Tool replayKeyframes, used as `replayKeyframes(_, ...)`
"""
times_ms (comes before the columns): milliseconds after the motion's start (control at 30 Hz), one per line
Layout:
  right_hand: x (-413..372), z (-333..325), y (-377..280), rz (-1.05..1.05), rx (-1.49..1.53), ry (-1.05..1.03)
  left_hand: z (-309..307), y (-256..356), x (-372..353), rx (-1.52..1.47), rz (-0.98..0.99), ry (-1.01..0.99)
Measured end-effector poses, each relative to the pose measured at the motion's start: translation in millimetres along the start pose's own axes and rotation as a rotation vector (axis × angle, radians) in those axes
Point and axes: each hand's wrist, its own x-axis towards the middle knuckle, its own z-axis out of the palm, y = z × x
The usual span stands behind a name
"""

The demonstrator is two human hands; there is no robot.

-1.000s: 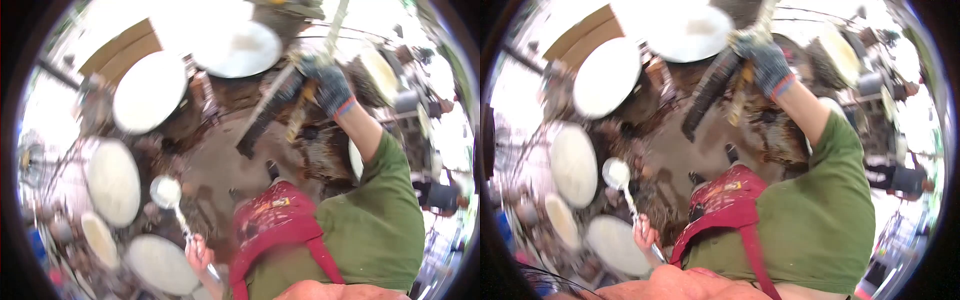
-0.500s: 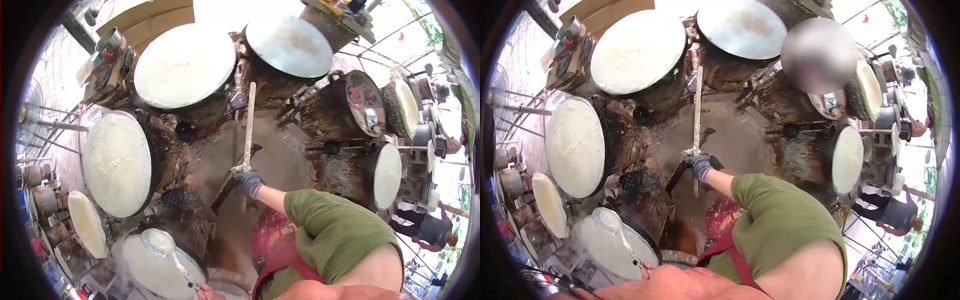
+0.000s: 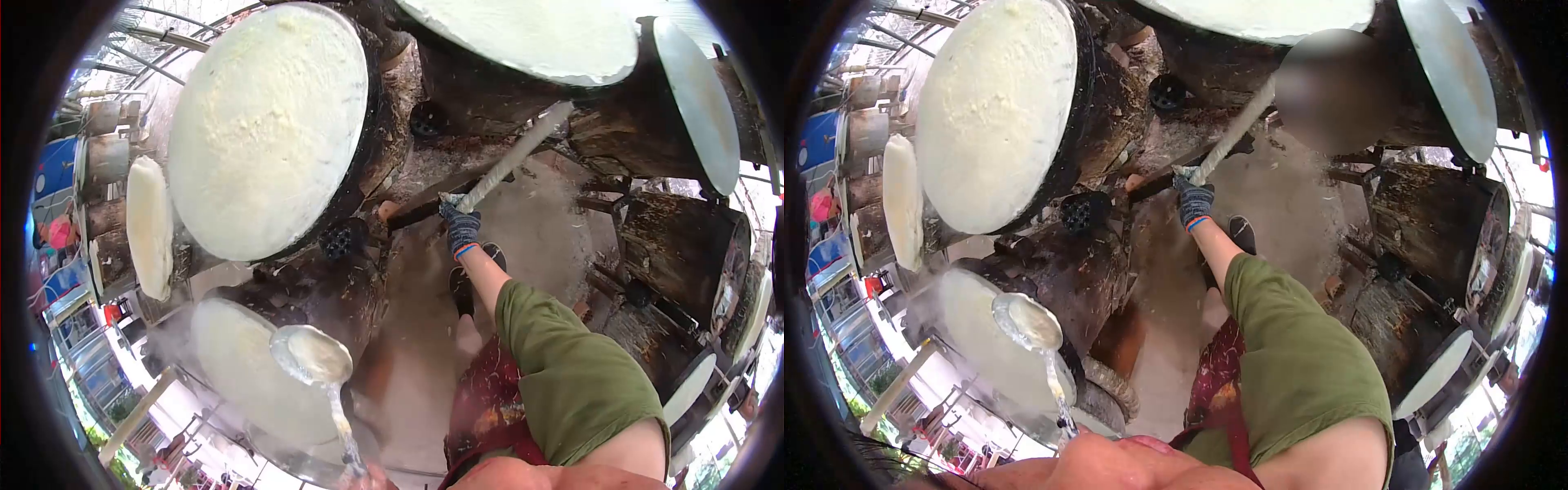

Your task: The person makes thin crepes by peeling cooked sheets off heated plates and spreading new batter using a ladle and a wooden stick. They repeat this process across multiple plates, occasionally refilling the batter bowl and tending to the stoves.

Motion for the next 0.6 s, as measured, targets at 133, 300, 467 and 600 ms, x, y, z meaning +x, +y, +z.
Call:
replayKeyframes(133, 55, 13, 56, 0.023, -0.103, 0.081, -6, -5, 18, 0.008, -0.035, 0.087)
replayKeyframes(300, 88, 13, 102, -0.027, -0.213, 0.041, -4, -6, 39, 0.049, -0.079, 0.133)
replayKeyframes(467, 18, -46, 88, 0.242, 0.347, -0.294, 16, 9, 61, 0.119, -0.122, 0.004)
replayKeyframes(600, -62, -128, 7, 0.271, 0.369, -0.236, 45, 25, 62, 0.208, -0.138, -0.159)
